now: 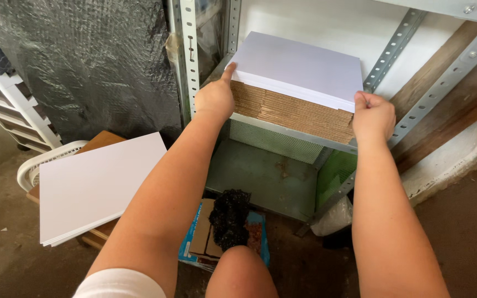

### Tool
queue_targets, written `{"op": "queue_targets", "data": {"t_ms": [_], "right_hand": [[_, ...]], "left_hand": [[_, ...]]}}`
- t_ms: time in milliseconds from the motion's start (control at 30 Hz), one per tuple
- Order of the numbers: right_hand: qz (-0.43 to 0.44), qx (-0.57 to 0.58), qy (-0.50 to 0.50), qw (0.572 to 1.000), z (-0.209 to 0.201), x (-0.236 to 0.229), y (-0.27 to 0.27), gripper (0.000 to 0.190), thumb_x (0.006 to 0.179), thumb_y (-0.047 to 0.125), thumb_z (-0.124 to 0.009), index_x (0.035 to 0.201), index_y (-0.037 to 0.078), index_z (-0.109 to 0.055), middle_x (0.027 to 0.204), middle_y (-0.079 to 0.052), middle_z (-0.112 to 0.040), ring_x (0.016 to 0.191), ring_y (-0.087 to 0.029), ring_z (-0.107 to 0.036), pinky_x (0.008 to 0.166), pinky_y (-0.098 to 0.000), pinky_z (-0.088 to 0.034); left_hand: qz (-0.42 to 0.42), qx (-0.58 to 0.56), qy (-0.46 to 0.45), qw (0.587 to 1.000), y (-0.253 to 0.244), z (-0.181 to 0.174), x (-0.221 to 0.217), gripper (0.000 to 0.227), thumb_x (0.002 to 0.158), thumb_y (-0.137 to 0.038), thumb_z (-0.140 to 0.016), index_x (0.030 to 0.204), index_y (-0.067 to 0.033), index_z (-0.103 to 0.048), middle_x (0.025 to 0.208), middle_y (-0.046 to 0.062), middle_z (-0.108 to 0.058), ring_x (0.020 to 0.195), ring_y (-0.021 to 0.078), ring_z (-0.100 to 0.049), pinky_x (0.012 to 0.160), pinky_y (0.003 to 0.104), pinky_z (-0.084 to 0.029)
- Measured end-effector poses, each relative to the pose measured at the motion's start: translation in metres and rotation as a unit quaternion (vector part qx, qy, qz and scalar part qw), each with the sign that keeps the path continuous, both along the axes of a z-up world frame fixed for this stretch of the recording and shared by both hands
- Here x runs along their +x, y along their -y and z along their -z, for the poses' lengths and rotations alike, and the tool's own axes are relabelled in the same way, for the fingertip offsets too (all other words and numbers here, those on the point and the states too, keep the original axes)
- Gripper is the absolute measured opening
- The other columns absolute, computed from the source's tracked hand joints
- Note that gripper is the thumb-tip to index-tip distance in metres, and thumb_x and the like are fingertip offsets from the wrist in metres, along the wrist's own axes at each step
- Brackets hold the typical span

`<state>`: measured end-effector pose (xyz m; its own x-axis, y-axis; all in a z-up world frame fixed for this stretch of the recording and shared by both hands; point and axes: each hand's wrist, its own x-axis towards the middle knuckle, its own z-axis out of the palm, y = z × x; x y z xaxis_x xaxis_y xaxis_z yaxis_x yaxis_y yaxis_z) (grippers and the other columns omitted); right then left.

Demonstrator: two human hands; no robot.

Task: The person repeatedly picks up white paper sheets from a small stool and places them onto a stack on a metal shelf. The person handles the sheets one at a time, aligning them before placing them on the shelf.

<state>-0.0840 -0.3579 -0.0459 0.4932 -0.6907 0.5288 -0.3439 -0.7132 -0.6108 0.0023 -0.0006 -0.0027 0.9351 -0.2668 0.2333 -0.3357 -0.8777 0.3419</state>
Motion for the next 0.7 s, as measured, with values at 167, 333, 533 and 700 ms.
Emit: {"op": "queue_targets", "data": {"t_ms": [167,333,533,700], "right_hand": [[0.003,-0.018,-0.005,1.000,-0.005,-0.009,-0.015,0.020,0.103,0.046,-0.068,0.115,0.036,-0.080,0.097,0.001,-0.076,0.103,-0.037,-0.069,0.088,-0.0509,-0.056],[0.012,-0.039,-0.008,0.999,-0.004,-0.014,-0.022,0.022,0.106,0.045,-0.066,0.119,0.035,-0.080,0.100,-0.003,-0.072,0.106,-0.036,-0.068,0.092,-0.0508,-0.054],[0.000,-0.044,-0.012,0.999,-0.002,-0.017,-0.025,0.025,0.108,0.044,-0.061,0.124,0.036,-0.078,0.103,-0.006,-0.068,0.111,-0.037,-0.066,0.094,-0.0521,-0.053],[-0.012,-0.038,-0.018,0.999,-0.006,-0.021,-0.029,0.026,0.110,0.042,-0.059,0.128,0.034,-0.076,0.104,-0.007,-0.064,0.113,-0.037,-0.065,0.096,-0.0520,-0.051]], "left_hand": [[0.005,0.010,-0.005,1.000,-0.002,-0.001,-0.006,0.077,0.103,-0.008,-0.047,0.169,-0.0287,-0.013,0.115,0.020,-0.072,0.107,0.0347,-0.072,0.089,0.052,-0.060],[0.009,0.017,-0.006,1.000,-0.003,-0.002,-0.008,0.078,0.103,-0.006,-0.046,0.169,-0.0283,-0.010,0.114,0.020,-0.072,0.106,0.0347,-0.073,0.088,0.052,-0.061],[0.007,0.025,0.001,1.000,-0.003,0.004,-0.009,0.085,0.101,-0.004,-0.047,0.168,-0.0317,-0.003,0.114,0.017,-0.072,0.104,0.0328,-0.073,0.088,0.049,-0.060],[0.009,0.015,0.003,1.000,-0.003,0.005,-0.007,0.086,0.102,-0.005,-0.047,0.169,-0.0325,-0.001,0.112,0.019,-0.071,0.104,0.0343,-0.073,0.087,0.050,-0.059]]}}
